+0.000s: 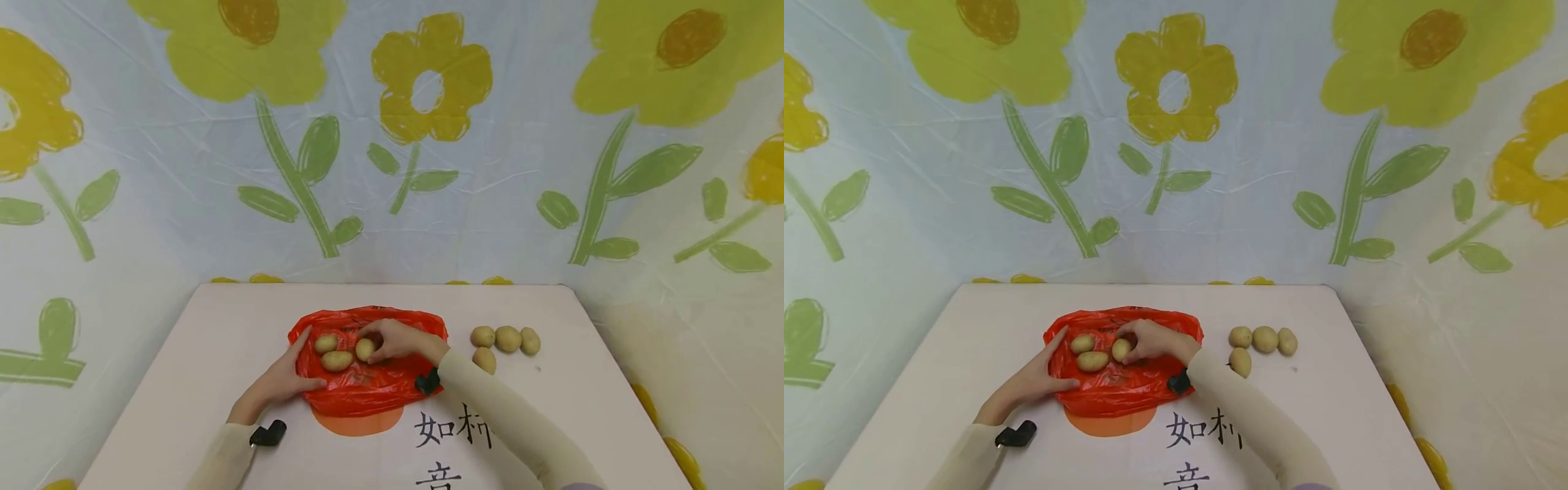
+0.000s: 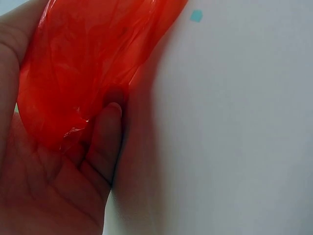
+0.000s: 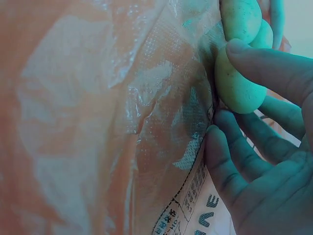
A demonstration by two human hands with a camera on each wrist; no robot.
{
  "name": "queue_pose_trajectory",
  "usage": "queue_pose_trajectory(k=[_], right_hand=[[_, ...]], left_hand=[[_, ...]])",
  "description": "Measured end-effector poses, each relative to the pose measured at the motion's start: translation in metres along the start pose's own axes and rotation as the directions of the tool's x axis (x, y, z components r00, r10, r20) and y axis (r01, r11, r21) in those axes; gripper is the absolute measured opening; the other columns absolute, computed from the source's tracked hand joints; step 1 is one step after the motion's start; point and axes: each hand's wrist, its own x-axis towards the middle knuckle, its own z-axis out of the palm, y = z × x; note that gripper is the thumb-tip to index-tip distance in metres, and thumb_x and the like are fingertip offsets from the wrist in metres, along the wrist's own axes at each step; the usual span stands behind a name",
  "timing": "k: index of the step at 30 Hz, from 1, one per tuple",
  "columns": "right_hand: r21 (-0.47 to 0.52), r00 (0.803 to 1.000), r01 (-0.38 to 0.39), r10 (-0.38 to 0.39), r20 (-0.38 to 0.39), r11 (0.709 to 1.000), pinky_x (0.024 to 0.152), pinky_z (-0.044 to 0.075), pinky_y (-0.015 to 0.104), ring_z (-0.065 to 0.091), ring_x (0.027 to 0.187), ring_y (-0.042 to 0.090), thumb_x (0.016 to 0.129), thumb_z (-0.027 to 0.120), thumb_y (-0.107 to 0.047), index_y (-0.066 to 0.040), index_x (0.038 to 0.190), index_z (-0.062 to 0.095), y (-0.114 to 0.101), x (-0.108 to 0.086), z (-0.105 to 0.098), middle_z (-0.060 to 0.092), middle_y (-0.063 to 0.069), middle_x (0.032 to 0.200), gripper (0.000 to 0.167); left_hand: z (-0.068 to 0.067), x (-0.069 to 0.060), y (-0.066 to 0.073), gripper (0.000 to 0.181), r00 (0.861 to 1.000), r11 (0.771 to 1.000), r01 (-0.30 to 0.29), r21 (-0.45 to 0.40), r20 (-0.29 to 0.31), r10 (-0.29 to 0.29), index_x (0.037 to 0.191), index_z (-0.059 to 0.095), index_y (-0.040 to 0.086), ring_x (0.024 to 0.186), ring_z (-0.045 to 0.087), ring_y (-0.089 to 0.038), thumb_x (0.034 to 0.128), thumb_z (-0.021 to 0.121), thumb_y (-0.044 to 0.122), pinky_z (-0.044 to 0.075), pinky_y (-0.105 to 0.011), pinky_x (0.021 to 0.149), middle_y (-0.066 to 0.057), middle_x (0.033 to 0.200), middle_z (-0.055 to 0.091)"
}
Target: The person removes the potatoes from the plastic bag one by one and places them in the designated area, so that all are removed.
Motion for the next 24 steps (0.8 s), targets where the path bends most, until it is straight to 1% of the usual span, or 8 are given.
queue_pose_trajectory(k=[4,10,13,16,18,21,24], right_hand=[[-0.021,1.0,-0.017,0.018,0.005,1.0,0.103,0.052,0.029,0.057,0.113,0.012,0.089,0.082,-0.025,-0.017,0.141,0.062,-0.0018,0.0008,0.0007,0.062,0.0,0.138,0.056],[-0.019,1.0,-0.026,0.027,0.012,0.999,0.101,0.053,0.029,0.056,0.112,0.013,0.089,0.082,-0.024,-0.016,0.138,0.062,-0.0041,-0.0002,0.0036,0.062,0.0,0.132,0.054],[-0.03,1.0,-0.013,0.013,0.011,0.999,0.104,0.052,0.032,0.056,0.114,0.014,0.09,0.081,-0.022,-0.015,0.139,0.061,-0.0046,-0.0027,0.0048,0.061,0.002,0.135,0.053],[-0.062,1.0,0.005,-0.005,0.001,0.998,0.108,0.05,0.037,0.056,0.119,0.016,0.091,0.079,-0.02,-0.016,0.141,0.06,-0.0042,-0.0041,0.0047,0.06,0.003,0.141,0.054],[-0.067,1.0,0.011,-0.011,-0.003,0.998,0.11,0.049,0.039,0.056,0.12,0.017,0.091,0.078,-0.018,-0.016,0.142,0.06,-0.004,-0.004,0.0044,0.059,0.003,0.143,0.054],[-0.067,1.0,0.014,-0.014,0.002,0.998,0.109,0.05,0.037,0.056,0.119,0.015,0.091,0.078,-0.019,-0.018,0.142,0.061,-0.0036,-0.0021,0.0036,0.059,0.002,0.142,0.053],[-0.057,1.0,0.008,-0.007,0.004,0.998,0.107,0.051,0.034,0.056,0.116,0.014,0.09,0.08,-0.021,-0.018,0.139,0.063,-0.0036,-0.0034,0.0045,0.061,0.001,0.139,0.052]], left_hand=[[0.0003,0.0007,-0.001,0.122,1.0,1.0,-0.006,-0.002,-0.005,0.006,0.167,0.003,0.024,0.153,0.024,-0.047,0.0797,0.087,0.041,0.03,-0.067,0.119,-0.02,0.17,0.018],[0.0015,-0.0005,-0.0027,0.122,1.0,1.0,-0.005,-0.014,-0.001,0.005,0.167,0.003,0.023,0.153,0.025,-0.046,0.0797,0.087,0.041,0.032,-0.066,0.119,-0.019,0.17,0.019],[0.002,-0.001,-0.0024,0.122,1.0,1.0,0.001,-0.021,0.003,-0.001,0.167,0.004,0.023,0.153,0.025,-0.046,0.0795,0.087,0.04,0.03,-0.066,0.119,-0.019,0.17,0.019],[0.0014,-0.0007,-0.0004,0.122,1.0,1.0,0.001,-0.017,0.003,0.0,0.167,0.004,0.022,0.154,0.024,-0.047,0.0797,0.087,0.04,0.031,-0.066,0.119,-0.02,0.17,0.018],[0.0005,-0.0004,0.0012,0.122,1.0,1.0,-0.002,-0.016,0.005,0.002,0.167,0.004,0.021,0.153,0.024,-0.047,0.0798,0.086,0.04,0.032,-0.066,0.119,-0.02,0.17,0.017],[-0.0007,-0.0004,0.0023,0.122,1.0,1.0,-0.005,-0.017,0.002,0.005,0.167,0.003,0.02,0.153,0.024,-0.047,0.0797,0.087,0.04,0.033,-0.066,0.118,-0.02,0.17,0.017],[0.0019,-0.0015,0.0024,0.123,1.0,1.0,-0.001,-0.019,0.007,0.001,0.167,0.003,0.021,0.153,0.025,-0.047,0.0797,0.087,0.04,0.032,-0.066,0.119,-0.02,0.17,0.018]])
